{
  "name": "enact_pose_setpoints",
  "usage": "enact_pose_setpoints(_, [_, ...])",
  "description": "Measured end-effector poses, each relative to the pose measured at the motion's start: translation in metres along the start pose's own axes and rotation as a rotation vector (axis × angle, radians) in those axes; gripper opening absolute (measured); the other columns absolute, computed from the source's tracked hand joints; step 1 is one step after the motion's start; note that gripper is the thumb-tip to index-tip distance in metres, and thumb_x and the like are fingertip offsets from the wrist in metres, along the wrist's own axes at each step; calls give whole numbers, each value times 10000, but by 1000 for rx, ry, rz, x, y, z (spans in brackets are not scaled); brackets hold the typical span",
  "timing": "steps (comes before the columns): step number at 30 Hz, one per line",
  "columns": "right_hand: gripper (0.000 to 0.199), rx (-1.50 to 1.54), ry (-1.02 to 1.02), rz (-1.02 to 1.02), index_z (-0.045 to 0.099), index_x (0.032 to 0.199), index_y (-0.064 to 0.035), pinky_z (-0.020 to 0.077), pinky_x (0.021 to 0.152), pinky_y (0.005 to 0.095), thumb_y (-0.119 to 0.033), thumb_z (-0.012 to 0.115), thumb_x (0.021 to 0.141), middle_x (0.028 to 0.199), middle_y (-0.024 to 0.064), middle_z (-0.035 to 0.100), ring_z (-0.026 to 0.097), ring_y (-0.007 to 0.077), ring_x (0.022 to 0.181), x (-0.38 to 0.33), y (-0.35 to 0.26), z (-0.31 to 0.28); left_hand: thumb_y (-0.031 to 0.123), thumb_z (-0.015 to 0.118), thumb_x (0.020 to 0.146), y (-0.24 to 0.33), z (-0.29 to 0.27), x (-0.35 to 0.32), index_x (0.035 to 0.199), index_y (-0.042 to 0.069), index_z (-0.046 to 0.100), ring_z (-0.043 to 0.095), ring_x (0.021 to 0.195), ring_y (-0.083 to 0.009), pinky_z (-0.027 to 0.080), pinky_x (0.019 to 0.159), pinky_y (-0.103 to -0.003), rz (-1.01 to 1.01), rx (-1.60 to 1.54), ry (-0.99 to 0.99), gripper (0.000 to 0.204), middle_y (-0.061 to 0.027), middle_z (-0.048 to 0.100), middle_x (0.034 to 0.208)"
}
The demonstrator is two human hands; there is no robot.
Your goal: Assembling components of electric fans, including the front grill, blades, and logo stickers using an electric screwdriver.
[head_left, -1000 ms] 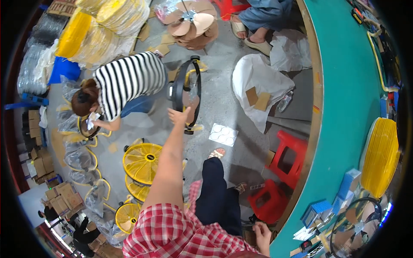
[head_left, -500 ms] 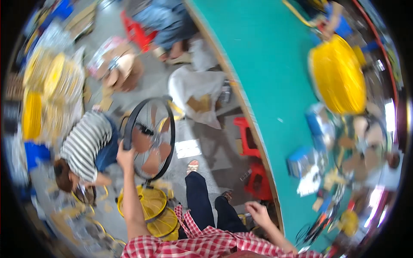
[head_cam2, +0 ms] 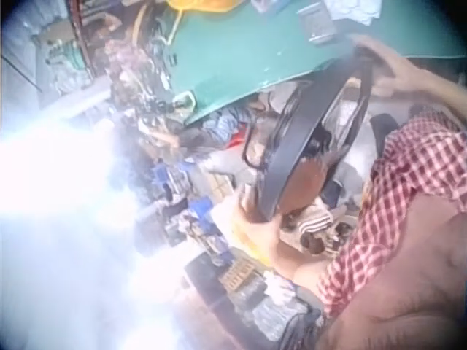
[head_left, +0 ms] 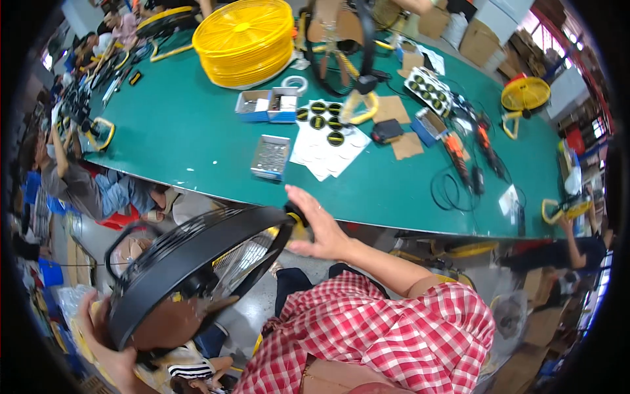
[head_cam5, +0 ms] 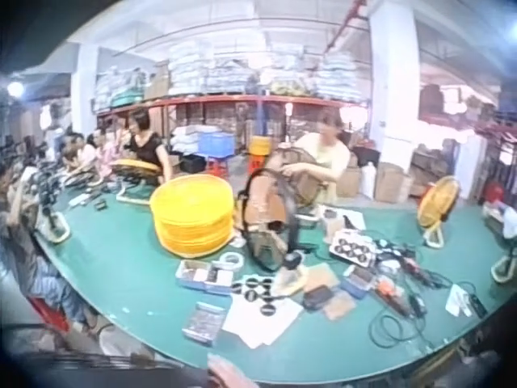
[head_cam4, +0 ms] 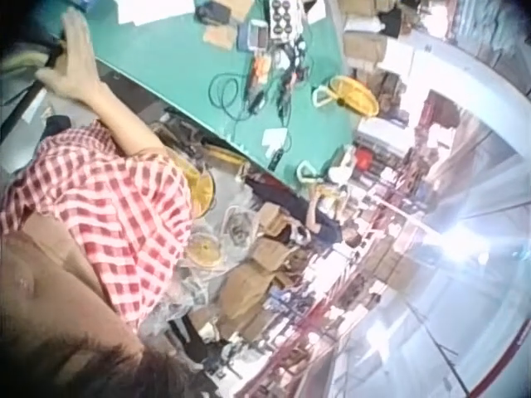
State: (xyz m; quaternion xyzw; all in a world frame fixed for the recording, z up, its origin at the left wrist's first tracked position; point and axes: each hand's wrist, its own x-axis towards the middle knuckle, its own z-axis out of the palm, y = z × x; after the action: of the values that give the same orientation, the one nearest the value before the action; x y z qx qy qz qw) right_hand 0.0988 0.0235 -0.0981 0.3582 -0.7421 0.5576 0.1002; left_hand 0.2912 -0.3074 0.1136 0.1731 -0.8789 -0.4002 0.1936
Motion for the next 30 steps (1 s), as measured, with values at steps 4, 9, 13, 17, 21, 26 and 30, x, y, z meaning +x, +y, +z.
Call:
enact_pose_setpoints(4, [522,-23,174,400,454,1227,-32,424,876,381,-231,613,772,1086,189,576,560,340,1007,-42,-6,-102,-5,566,493,93,104,62,1122,-15,478,538,1016,-199,343,941,-278,334,17,-416,635,-91,554,1057])
enact_pose_setpoints(9, [361,-286,446,334,511,1136,-30,477,707,337,-239,530,843,903,167,632,630,320,814,-106,23,-220,-80,471,489,180,229,83,1072,-30,518,529,1008,-135,346,929,-235,450,-183,-690,587,-92,575,1043])
enact_pose_setpoints(13, [393,-464,629,246,539,1086,-45,472,654,317,-383,482,894,837,133,639,639,281,750,-126,24,-295,-96,457,511,218,325,106,1077,1,532,528,926,-107,387,839,-220,571,-336,-883,579,-72,600,1002])
enact_pose_setpoints(17, [357,-695,636,441,544,1045,-70,455,601,362,-386,462,902,744,123,625,617,316,695,-136,41,-338,-104,457,532,234,398,121,1077,38,549,528,899,-105,395,779,-208,553,-357,-949,571,-69,611,1000])
enact_pose_setpoints(21, [369,-689,661,518,520,1038,-73,457,638,371,-402,511,870,783,135,627,615,321,737,-139,68,-336,-104,461,549,210,442,144,1114,54,539,527,933,-112,391,824,-217,626,-358,-913,592,-57,595,1039])
enact_pose_setpoints(26, [575,-584,602,582,498,1093,-58,462,722,350,-499,632,750,921,128,639,620,297,841,-138,61,-342,123,591,677,187,424,148,1307,42,397,414,1191,-180,287,1008,-297,738,-369,-1113,665,-114,441,1283])
enact_pose_setpoints(30, [711,-500,473,57,441,1233,-47,433,772,309,-592,532,786,1037,122,591,582,235,894,-121,55,-349,529,535,814,103,445,162,1315,-16,356,363,1241,-229,257,1035,-339,694,-502,-879,761,-137,384,1321])
